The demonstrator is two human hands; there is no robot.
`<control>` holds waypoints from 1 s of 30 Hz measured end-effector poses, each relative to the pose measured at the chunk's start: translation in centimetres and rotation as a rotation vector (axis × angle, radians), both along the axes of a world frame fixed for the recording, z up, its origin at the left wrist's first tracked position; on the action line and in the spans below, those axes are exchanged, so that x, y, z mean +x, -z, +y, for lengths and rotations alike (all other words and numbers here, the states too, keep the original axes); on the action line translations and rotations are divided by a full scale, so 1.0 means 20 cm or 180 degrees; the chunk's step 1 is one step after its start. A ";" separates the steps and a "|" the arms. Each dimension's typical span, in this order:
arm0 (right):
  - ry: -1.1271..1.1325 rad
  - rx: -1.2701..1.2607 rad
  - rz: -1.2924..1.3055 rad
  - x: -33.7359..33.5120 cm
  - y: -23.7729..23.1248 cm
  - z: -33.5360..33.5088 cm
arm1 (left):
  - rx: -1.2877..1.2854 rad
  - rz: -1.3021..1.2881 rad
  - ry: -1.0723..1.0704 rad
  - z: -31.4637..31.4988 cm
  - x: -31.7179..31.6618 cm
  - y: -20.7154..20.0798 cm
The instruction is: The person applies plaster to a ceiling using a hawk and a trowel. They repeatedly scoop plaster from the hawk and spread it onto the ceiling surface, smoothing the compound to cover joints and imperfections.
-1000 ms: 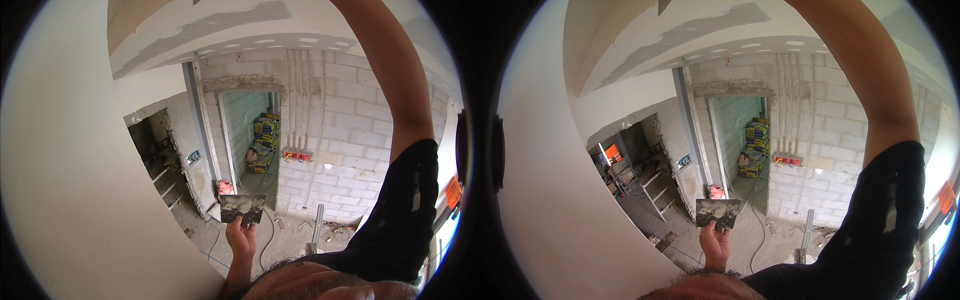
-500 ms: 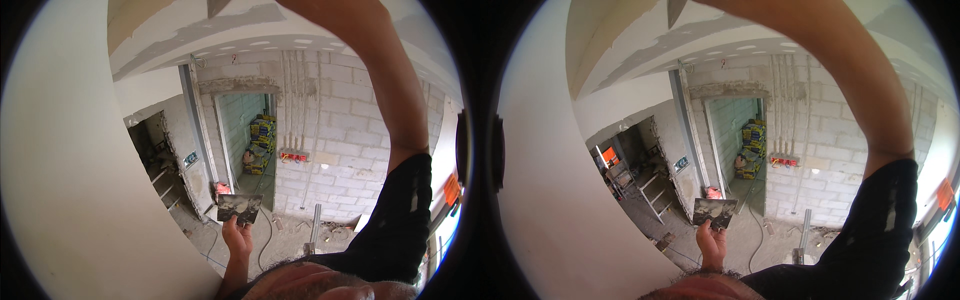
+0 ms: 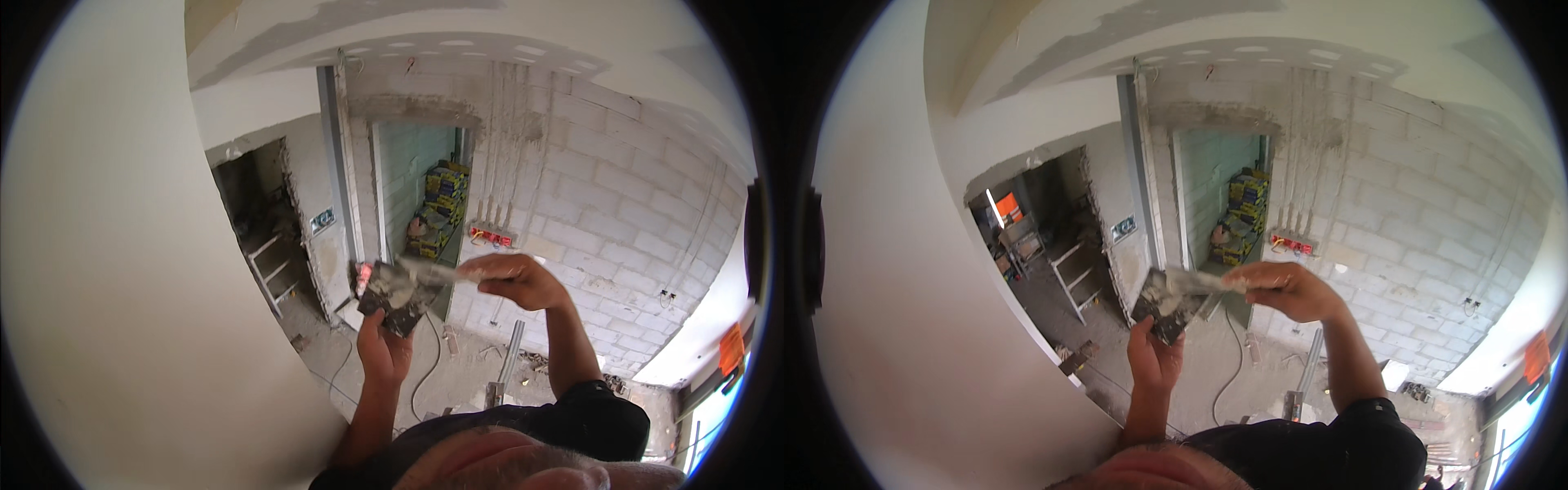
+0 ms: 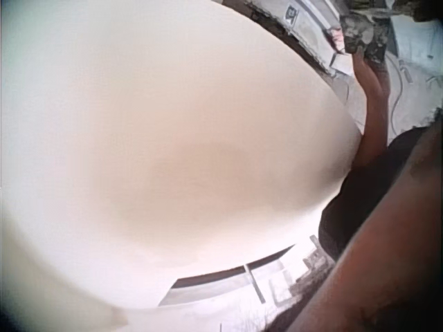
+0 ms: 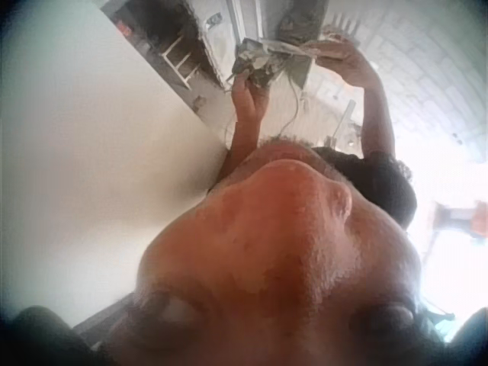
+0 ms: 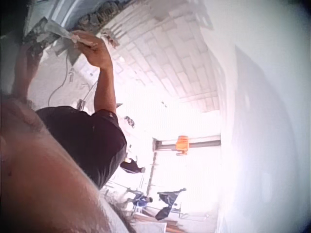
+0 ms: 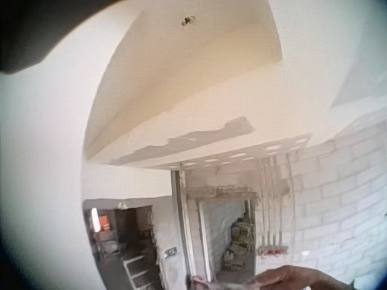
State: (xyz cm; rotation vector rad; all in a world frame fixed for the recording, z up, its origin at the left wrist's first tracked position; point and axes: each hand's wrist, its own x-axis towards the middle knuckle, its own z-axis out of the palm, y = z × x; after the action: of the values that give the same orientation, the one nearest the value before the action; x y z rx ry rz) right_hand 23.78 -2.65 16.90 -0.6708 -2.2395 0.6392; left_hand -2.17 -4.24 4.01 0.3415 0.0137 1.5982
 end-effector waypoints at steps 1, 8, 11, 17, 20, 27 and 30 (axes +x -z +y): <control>-0.0264 -0.0233 -0.0054 0.03 0.09 0.08 | -0.0032 -0.0079 -0.0028 0.01 0.01 -0.01; -0.0848 -0.3047 0.2008 -0.86 0.56 1.17 | -0.0512 0.0655 -0.1062 -0.11 0.07 -0.16; -0.1630 -0.3399 0.1774 -1.42 0.59 1.40 | -0.0785 0.0814 -0.0997 -0.13 0.08 -0.15; -0.1713 -0.3522 0.2010 -1.28 0.36 1.37 | -0.1489 0.0815 -0.1405 -0.11 0.13 -0.05; -0.1680 -0.3311 0.1774 -1.03 0.33 1.18 | -0.1599 0.0301 -0.1619 -0.05 0.16 0.04; -0.0975 -0.2001 0.1735 -0.38 0.53 0.75 | -0.1024 0.0135 -0.1402 0.03 0.14 0.11; -0.0556 -0.1232 0.1277 -0.24 0.60 0.57 | -0.1046 0.0178 -0.1230 0.05 0.12 0.12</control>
State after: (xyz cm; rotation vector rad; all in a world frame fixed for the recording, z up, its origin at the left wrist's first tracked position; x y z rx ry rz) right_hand 19.04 8.76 4.91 -0.4771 -1.8262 1.2016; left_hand 0.32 -3.31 1.61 0.1296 0.4021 1.9300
